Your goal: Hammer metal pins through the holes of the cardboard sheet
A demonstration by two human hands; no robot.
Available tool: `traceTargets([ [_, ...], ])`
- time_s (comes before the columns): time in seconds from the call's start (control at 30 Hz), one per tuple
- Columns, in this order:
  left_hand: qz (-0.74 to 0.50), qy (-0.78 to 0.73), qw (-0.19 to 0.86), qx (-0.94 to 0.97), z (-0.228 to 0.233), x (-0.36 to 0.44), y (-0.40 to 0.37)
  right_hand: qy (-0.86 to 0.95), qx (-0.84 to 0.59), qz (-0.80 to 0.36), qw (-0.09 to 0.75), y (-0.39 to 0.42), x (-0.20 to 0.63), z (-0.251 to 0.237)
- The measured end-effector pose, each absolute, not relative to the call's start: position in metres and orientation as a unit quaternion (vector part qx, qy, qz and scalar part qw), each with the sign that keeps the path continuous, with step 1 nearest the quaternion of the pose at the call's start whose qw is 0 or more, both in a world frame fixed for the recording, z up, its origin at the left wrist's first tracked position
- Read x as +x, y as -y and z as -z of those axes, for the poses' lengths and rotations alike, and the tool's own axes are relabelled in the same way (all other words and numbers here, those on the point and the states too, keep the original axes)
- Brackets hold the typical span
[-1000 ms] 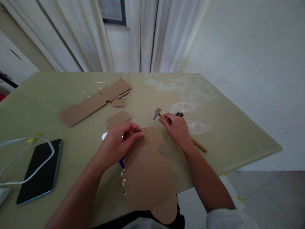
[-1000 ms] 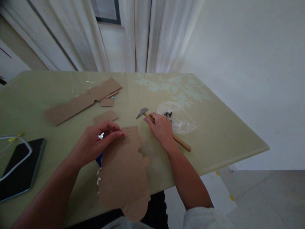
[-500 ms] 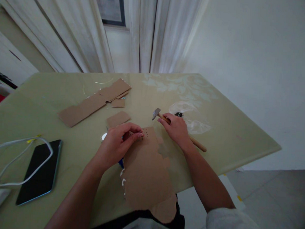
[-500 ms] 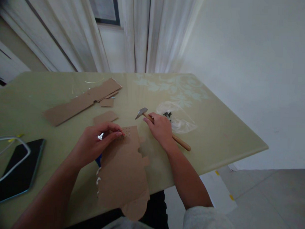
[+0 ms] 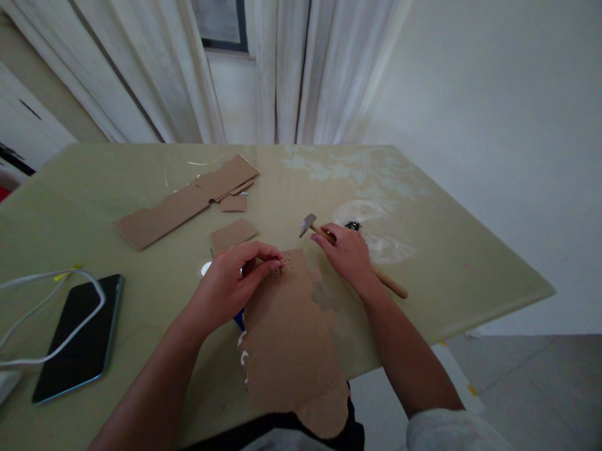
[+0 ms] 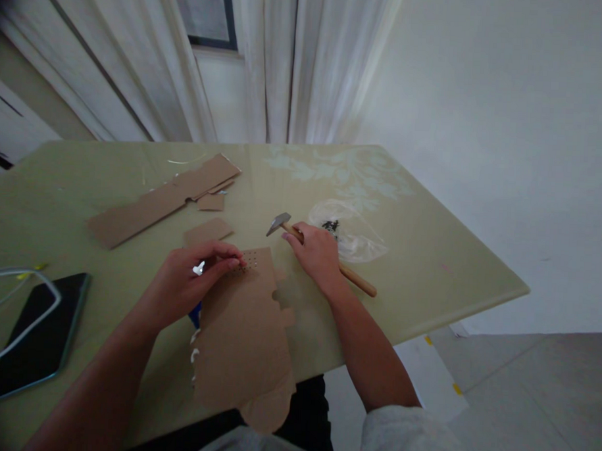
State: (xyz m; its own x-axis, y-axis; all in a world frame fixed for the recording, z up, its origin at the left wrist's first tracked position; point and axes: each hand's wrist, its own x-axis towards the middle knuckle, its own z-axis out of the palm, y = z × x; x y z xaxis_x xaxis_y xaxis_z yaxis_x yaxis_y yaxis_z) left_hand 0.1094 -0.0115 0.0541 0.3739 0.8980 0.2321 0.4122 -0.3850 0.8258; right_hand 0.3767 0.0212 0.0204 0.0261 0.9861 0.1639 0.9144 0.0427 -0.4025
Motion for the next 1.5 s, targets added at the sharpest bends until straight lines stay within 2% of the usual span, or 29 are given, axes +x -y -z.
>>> traceTargets([
  [0.53,-0.365,-0.405,0.300,0.783,-0.053,0.110,0.012,0.691,-0.691,-0.092,0.190,-0.021,0.375,-0.022],
  [1.2,-0.334,-0.437,0.326,0.769,-0.047,0.109,0.010,0.706,-0.681,-0.081,0.177,-0.022,0.379,-0.023],
  [1.33,-0.343,-0.430,0.321,0.771,-0.043,0.109,0.008,0.733,-0.629,-0.135,0.220,-0.020,0.383,-0.035],
  [1.5,-0.349,-0.422,0.336,0.766,-0.039,0.111,0.005,0.758,-0.542,-0.221,0.287,0.005,0.384,-0.073],
])
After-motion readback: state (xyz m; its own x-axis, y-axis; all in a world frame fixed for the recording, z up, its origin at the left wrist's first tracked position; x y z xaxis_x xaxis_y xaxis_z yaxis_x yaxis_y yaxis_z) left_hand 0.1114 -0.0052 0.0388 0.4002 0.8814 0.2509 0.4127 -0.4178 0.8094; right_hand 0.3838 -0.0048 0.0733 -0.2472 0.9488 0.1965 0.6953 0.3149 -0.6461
